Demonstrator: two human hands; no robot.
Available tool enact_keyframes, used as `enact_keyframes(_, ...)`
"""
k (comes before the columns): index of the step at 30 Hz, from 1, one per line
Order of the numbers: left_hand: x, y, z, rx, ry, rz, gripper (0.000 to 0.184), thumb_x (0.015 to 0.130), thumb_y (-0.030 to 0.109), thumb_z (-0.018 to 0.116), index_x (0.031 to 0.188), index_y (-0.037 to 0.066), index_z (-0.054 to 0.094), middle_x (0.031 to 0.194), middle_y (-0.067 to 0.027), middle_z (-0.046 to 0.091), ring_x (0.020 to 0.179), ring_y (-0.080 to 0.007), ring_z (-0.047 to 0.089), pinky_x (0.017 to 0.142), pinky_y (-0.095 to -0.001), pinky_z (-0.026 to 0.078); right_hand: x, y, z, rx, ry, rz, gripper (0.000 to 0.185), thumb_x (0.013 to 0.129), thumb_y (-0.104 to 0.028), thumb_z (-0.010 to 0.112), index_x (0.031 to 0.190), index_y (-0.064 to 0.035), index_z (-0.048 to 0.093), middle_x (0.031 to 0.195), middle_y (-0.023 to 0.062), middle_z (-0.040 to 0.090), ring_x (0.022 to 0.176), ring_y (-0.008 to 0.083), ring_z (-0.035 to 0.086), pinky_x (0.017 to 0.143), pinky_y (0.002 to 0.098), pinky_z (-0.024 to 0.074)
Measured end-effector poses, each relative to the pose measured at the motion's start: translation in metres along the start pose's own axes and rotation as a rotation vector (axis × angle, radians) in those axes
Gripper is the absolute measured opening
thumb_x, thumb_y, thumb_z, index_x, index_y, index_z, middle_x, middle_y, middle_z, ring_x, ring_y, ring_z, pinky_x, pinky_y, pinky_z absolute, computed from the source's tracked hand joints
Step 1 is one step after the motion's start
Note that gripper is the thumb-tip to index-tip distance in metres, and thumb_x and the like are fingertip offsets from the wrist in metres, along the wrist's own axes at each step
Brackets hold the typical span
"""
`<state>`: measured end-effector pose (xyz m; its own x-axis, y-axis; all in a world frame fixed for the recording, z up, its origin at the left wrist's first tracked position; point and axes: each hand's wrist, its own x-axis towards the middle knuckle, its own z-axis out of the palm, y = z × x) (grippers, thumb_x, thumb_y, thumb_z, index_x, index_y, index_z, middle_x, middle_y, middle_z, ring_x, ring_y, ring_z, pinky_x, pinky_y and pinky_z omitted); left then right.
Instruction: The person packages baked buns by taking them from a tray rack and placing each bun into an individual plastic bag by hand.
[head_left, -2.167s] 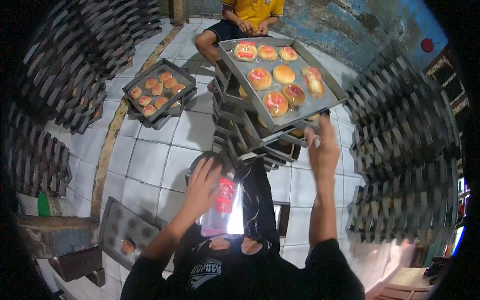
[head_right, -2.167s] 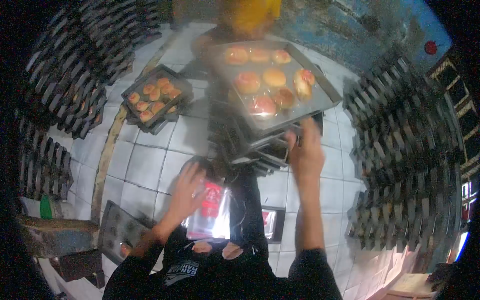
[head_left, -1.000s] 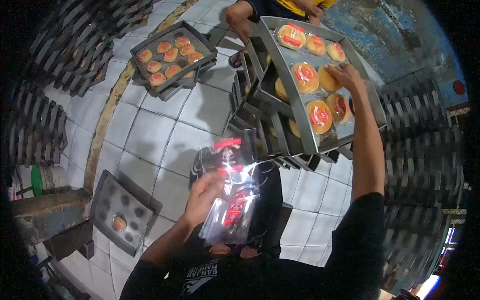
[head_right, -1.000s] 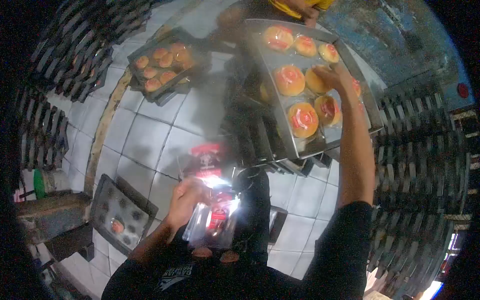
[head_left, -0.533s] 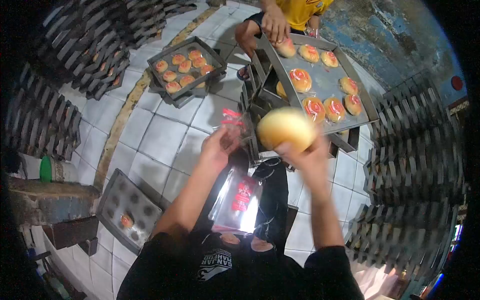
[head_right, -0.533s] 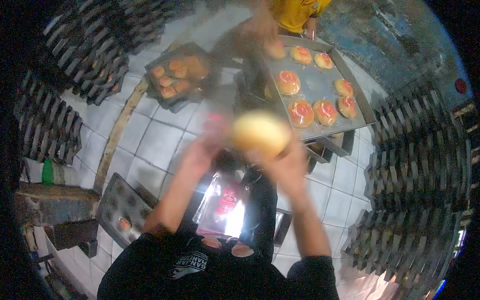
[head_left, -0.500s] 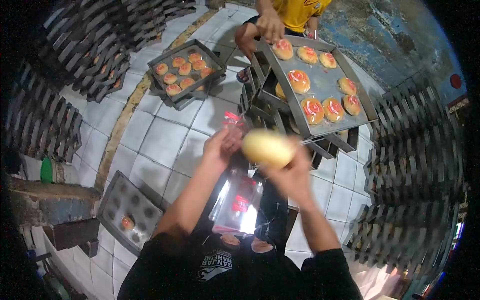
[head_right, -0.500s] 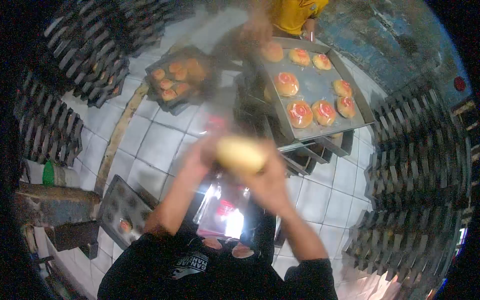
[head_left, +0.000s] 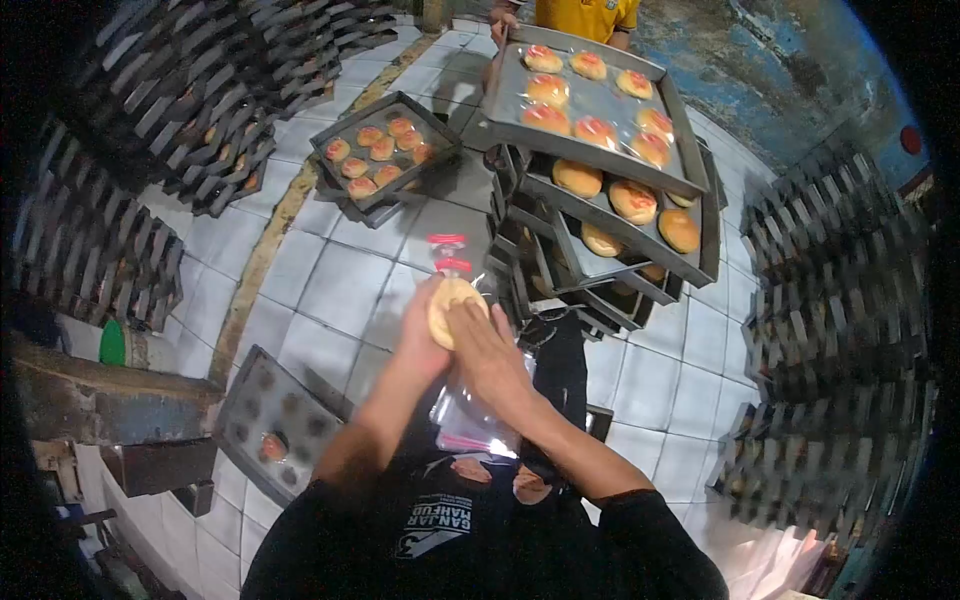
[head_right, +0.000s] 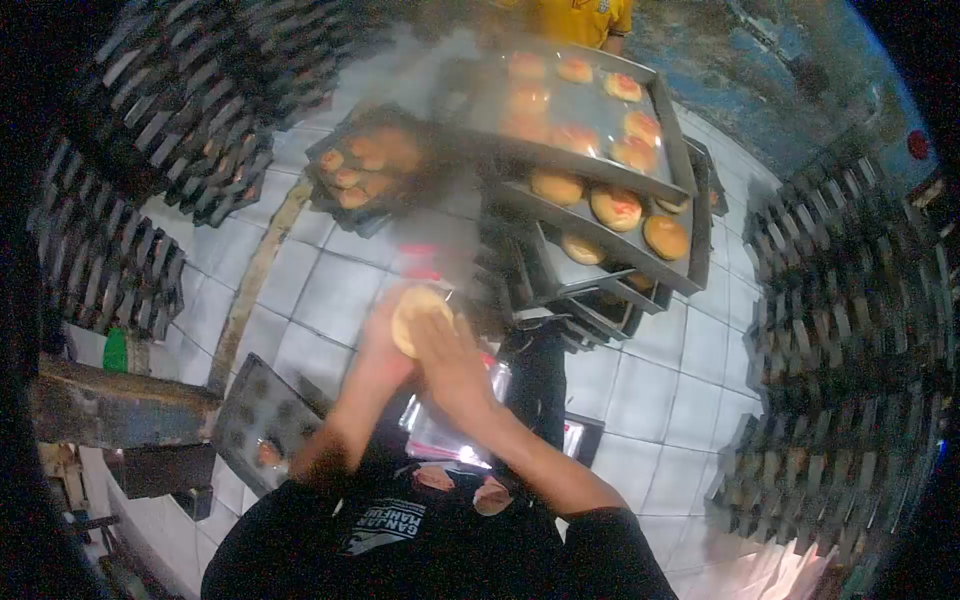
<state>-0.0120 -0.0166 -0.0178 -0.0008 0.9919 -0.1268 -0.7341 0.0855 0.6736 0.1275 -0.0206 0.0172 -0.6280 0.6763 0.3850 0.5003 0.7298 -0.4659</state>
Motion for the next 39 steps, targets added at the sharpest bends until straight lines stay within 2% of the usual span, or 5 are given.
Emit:
enact_keyframes(20,0.048,0.0,0.03,-0.335,0.095,-0.179,0.073,0.104,0.065,0.032,0.142,0.006,0.052,0.134,-0.0175,0.061,0.119,-0.0359,0.063,0.104,-0.0528,0.052,0.018,0.017,-0.04,0.372,-0.089,0.075,0.018,0.087,-0.002,0.067,0.102,-0.0021,0.058,0.101,0.016,0.064,0.095,0.0342,0.064,0.08,0.0421,0.0507)
enact_keyframes(26,0.037,0.021,-0.013,-0.337,0.203,-0.005,0.064,0.106,0.059,0.033,0.137,0.007,0.053,0.133,-0.0156,0.061,0.121,-0.033,0.062,0.101,-0.0544,0.053,-0.006,-0.026,-0.083,1.554,-0.941,0.149,0.014,0.093,-0.013,0.073,0.094,-0.0015,0.064,0.102,0.009,0.067,0.088,0.0203,0.065,0.073,0.0331,0.0531)
enact_keyframes(29,-0.011,0.035,0.027,-0.395,0.112,-0.133,0.057,0.107,0.055,0.037,0.135,0.008,0.055,0.135,-0.0131,0.061,0.124,-0.0287,0.059,0.098,-0.049,0.053,0.005,0.005,-0.057,0.131,0.374,0.209,0.021,0.089,-0.011,0.076,0.105,-0.0004,0.069,0.101,0.0138,0.067,0.094,0.0256,0.068,0.079,0.0352,0.0569)
enact_keyframes(32,-0.024,0.026,0.021,-0.103,0.131,-0.212,0.057,0.109,0.048,0.037,0.142,0.004,0.052,0.139,-0.0137,0.059,0.125,-0.025,0.059,0.103,-0.0425,0.05,-0.001,-0.001,-0.055,0.101,0.252,-0.18,0.025,0.088,-0.01,0.075,0.111,0.0009,0.07,0.102,0.0159,0.069,0.093,0.0281,0.069,0.082,0.0362,0.0571)
enact_keyframes(39,0.001,0.015,0.014,0.672,0.127,0.288,0.039,0.11,0.029,0.049,0.122,-0.003,0.069,0.114,-0.0117,0.072,0.104,-0.0176,0.068,0.093,-0.0306,0.052,0.018,0.052,-0.036,0.365,0.18,0.552,0.025,0.101,-0.021,0.06,0.106,0.0014,0.071,0.088,0.0134,0.073,0.077,0.0167,0.068,0.071,0.0313,0.0526)
